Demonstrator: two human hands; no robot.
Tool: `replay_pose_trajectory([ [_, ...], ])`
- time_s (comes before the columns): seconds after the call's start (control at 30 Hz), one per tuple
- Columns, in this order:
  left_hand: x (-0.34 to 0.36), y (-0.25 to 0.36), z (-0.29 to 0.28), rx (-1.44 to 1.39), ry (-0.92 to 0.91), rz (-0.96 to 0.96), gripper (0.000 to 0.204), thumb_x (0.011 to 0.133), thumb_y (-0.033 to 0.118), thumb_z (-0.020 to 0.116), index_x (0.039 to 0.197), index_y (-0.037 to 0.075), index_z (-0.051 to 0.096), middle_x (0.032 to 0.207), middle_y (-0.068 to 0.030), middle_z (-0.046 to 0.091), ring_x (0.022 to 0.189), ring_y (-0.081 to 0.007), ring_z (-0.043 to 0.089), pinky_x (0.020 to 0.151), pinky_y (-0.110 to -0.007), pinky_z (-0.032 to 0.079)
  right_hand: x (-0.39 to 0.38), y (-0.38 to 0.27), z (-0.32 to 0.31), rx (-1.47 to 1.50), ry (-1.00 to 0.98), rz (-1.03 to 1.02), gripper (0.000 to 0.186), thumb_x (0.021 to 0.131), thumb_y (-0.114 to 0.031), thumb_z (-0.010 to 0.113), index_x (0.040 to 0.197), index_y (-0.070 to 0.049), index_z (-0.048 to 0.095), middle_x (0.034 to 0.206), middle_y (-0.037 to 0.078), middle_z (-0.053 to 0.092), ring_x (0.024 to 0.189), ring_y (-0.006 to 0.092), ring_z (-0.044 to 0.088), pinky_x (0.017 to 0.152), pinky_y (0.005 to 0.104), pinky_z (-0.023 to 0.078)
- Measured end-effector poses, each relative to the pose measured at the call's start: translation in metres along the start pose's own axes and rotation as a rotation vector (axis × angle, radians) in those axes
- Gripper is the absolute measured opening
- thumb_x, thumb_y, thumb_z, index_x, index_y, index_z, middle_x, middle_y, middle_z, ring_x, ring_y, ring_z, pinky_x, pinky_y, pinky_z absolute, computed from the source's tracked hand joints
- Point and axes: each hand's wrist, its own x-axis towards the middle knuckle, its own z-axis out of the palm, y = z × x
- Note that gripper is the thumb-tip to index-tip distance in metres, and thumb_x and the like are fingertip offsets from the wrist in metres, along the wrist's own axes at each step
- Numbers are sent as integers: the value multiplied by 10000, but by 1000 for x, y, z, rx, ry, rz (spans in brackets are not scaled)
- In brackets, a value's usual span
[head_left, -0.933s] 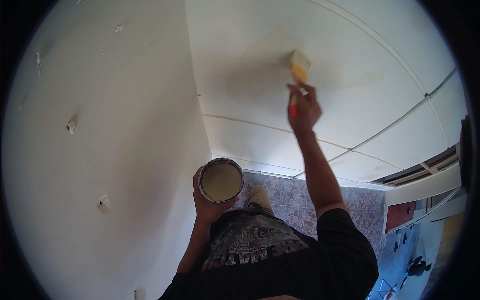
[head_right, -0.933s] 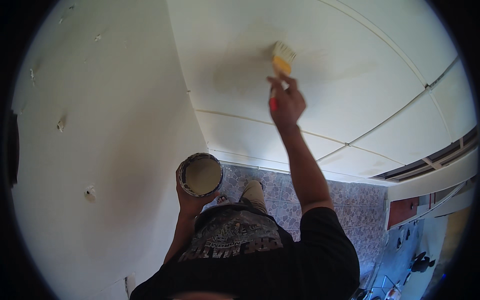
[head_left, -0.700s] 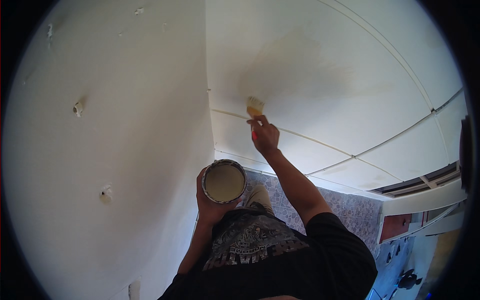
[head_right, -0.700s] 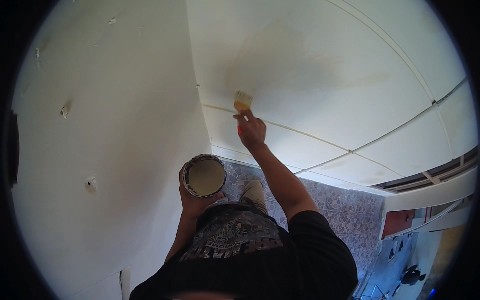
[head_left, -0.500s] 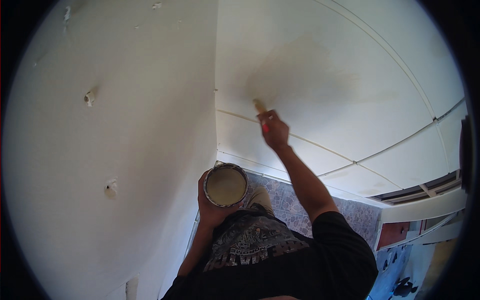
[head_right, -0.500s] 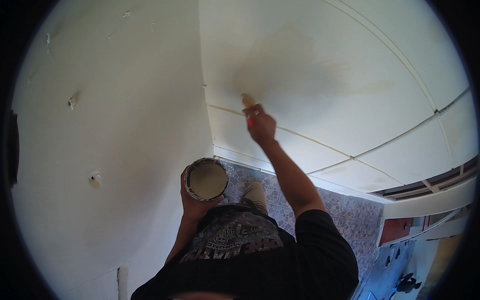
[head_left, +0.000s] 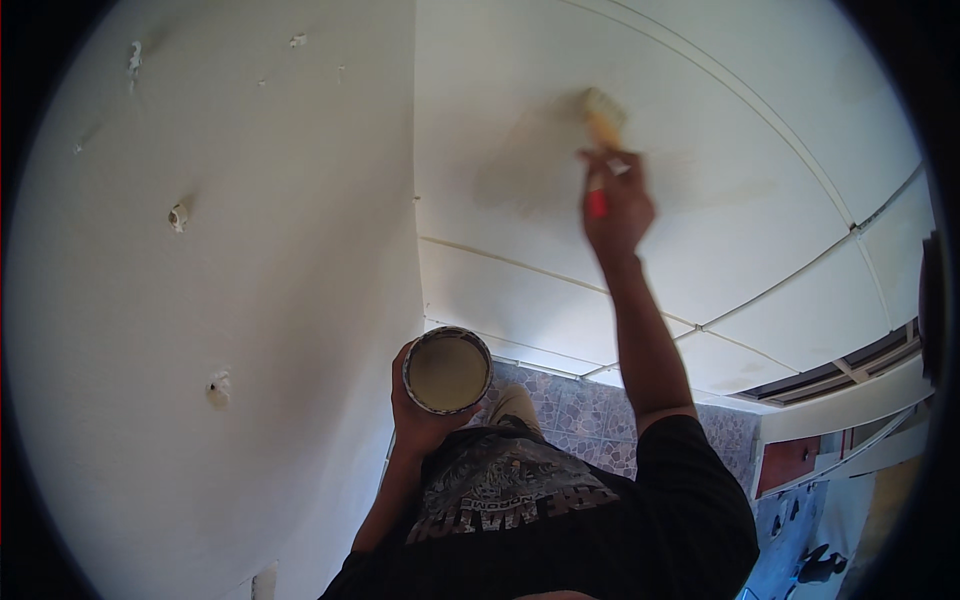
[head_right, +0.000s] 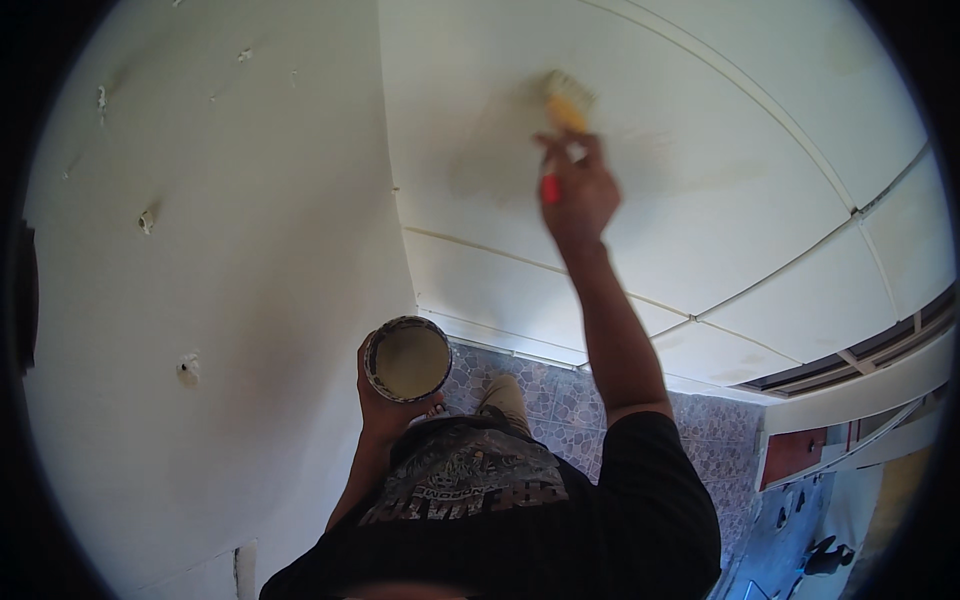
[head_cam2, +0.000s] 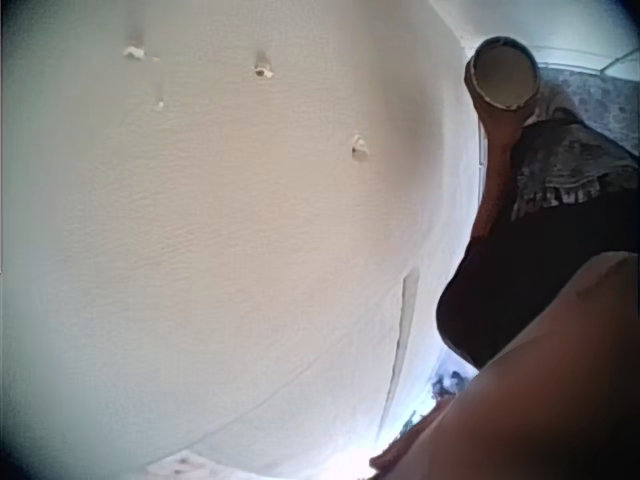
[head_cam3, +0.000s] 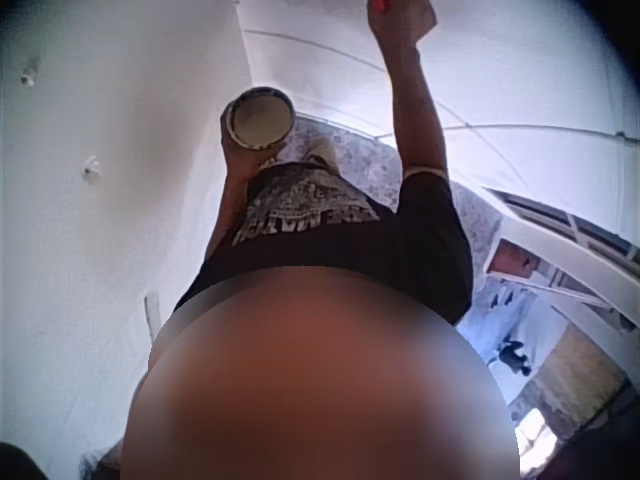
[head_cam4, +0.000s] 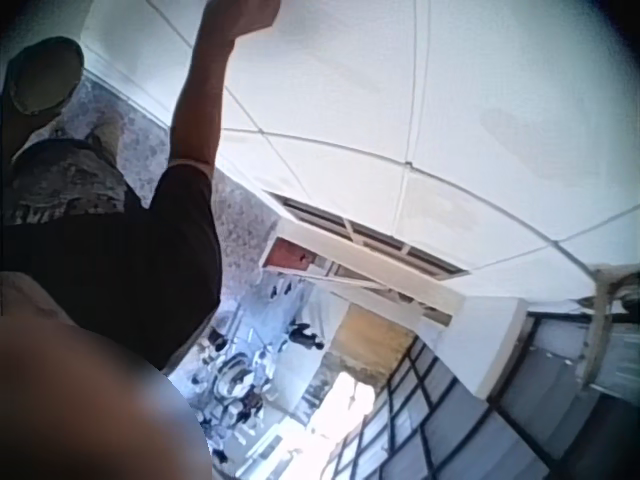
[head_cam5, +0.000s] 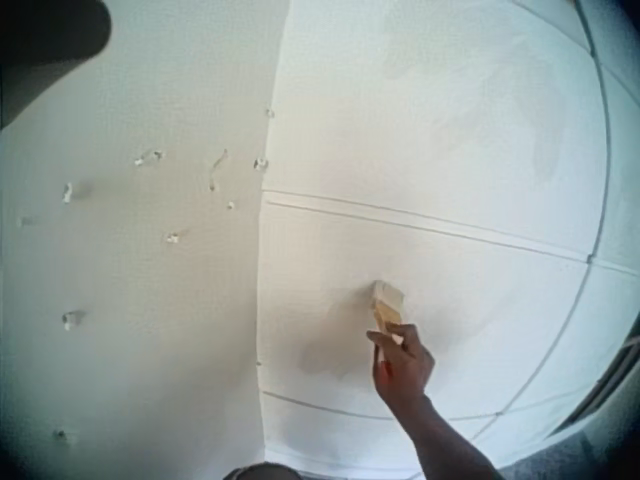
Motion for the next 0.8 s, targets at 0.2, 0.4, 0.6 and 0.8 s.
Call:
replay_pose_trajectory([
  [0.2, -3, 3, 4, 63, -21, 4, 1177, 573, 151, 1035, 1526, 37, 354, 1394, -166, 604, 1314, -302, 608, 1112, -440, 511, -142, -44, 82, 189, -479, 23, 211, 859, -101, 748, 1014, -236, 796, 1186, 24, 697, 783, 282, 741, 675, 437, 601],
  [0.4, -16, 1, -2, 49, 5, -26, 1171, 575, 154, 1034, 1524, 36, 359, 1396, -163, 605, 1317, -297, 606, 1116, -444, 508, -154, -60, 104, 344, -643, 93, 184, 881, -83, 720, 1015, -197, 776, 1106, 20, 703, 865, 288, 749, 750, 440, 616],
  [0.6, -20, -1, -5, 13, 37, -37, 1170, 573, 136, 1029, 1528, 39, 360, 1394, -160, 606, 1313, -295, 609, 1111, -445, 514, -1, -26, 33, 292, -226, 99, 87, 956, -181, 717, 993, -203, 793, 1007, 6, 723, 820, 289, 730, 699, 417, 581],
  [0.8, -16, 1, -4, 40, 45, -24, 1182, 573, 113, 1027, 1537, 39, 347, 1391, -163, 607, 1307, -291, 612, 1106, -445, 520, 55, -21, -14, 185, 191, -5, 285, 845, -38, 785, 1065, -217, 818, 1067, 29, 704, 642, 198, 651, 578, 348, 543],
])
